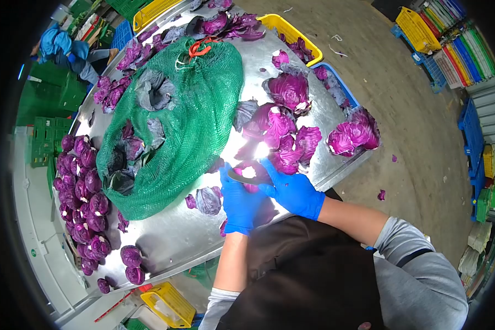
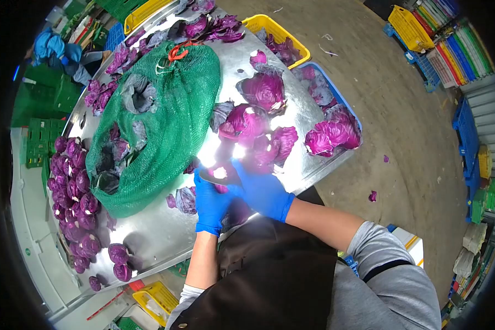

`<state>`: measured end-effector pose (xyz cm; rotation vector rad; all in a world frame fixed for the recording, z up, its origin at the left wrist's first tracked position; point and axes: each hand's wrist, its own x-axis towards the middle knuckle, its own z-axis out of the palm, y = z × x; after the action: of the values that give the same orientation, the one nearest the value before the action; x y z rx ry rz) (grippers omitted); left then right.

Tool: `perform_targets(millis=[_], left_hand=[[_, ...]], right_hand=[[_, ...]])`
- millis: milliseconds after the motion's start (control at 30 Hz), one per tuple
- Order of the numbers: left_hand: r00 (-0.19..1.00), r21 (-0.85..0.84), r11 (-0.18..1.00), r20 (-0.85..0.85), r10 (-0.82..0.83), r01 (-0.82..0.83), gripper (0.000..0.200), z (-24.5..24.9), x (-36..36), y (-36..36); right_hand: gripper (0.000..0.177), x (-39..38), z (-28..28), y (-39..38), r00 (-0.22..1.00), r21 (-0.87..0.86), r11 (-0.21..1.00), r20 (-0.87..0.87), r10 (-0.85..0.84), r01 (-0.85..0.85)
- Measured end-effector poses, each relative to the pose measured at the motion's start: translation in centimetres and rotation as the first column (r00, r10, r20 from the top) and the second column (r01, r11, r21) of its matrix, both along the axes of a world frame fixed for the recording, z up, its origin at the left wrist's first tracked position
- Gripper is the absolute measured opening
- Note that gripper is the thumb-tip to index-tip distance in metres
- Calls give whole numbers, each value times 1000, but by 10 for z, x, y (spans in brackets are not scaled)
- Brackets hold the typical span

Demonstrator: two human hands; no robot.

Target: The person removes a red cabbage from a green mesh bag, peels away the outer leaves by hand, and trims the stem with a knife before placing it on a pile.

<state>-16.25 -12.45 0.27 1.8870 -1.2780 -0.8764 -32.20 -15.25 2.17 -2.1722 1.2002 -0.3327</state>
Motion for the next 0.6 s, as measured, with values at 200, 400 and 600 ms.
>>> perform_targets(millis=[200,400,600], left_hand=[[982,80,997,188,-27,12,76,27,-7,-7],[953,180,983,303,-20,-36,95,25,-13,-5],[965,80,996,262,16,-38,113,6,-6,-4]], right_hand=[[63,4,-22,-3,999,-156,987,45,-24,31],[48,9,-32,-26,998,-23,999,50,32,-31],[48,2,-27,-43,962,24,990,242,127,-137]])
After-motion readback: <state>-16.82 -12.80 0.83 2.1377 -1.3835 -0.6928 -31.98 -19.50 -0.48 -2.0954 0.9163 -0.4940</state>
